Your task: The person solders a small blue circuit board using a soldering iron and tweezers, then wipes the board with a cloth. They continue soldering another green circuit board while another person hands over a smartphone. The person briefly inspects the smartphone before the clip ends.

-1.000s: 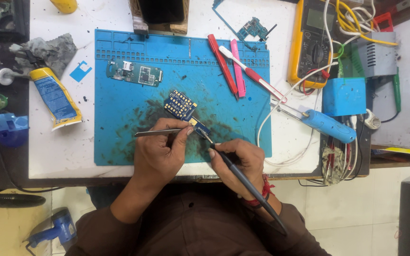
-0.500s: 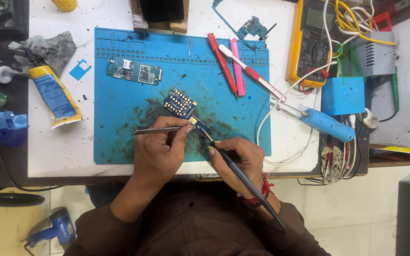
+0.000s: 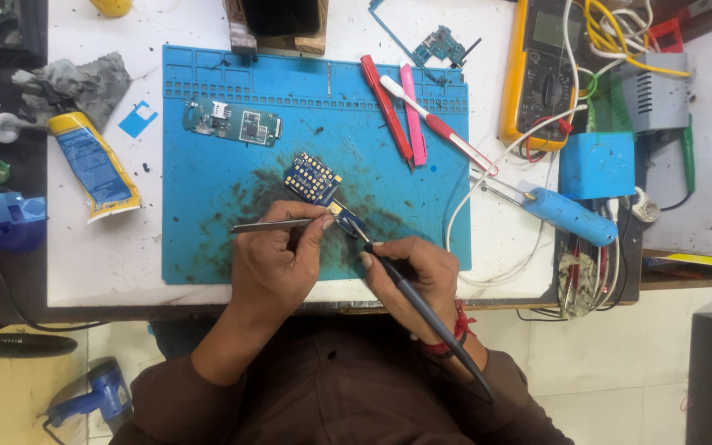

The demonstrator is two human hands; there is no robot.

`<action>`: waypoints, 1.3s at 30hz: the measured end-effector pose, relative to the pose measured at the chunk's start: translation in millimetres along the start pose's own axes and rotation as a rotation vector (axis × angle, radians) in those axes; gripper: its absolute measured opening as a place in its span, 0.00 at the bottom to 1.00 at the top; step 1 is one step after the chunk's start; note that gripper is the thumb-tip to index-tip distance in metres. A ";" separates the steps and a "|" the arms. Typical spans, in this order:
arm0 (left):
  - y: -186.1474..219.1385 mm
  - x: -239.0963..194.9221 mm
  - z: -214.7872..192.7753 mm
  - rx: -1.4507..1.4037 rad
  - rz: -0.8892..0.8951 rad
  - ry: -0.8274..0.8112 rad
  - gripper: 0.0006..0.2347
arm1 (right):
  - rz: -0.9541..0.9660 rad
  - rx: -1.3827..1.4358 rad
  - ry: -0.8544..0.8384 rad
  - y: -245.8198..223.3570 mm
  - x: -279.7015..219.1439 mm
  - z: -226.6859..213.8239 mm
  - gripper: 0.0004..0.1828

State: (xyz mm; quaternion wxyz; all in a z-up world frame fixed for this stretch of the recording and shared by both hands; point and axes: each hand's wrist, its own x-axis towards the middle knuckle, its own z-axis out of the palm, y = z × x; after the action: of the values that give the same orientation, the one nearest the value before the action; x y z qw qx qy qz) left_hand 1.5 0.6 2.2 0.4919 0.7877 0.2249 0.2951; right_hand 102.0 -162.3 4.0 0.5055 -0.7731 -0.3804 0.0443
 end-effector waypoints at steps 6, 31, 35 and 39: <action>1.9 -0.6 0.2 0.012 -0.038 -0.004 0.04 | 0.016 -0.009 -0.037 -1.9 1.4 -1.5 0.09; -15.1 -13.1 2.0 -0.280 -0.008 0.031 0.06 | 0.234 -0.161 -0.088 -22.1 12.6 -41.7 0.05; -21.1 -27.6 -8.8 -0.459 0.124 0.109 0.07 | 0.241 0.040 -0.152 -44.6 31.9 -32.3 0.09; -32.4 -66.8 -38.4 -0.549 0.140 0.225 0.08 | -0.059 0.049 -0.189 -71.3 54.0 3.4 0.12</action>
State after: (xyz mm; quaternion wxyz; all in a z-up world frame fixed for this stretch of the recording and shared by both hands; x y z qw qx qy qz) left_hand -75.4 -4.3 -30.3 0.6369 0.6013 0.1349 0.4632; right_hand 99.9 -111.3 77.6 0.4874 -0.7412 -0.4479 0.1115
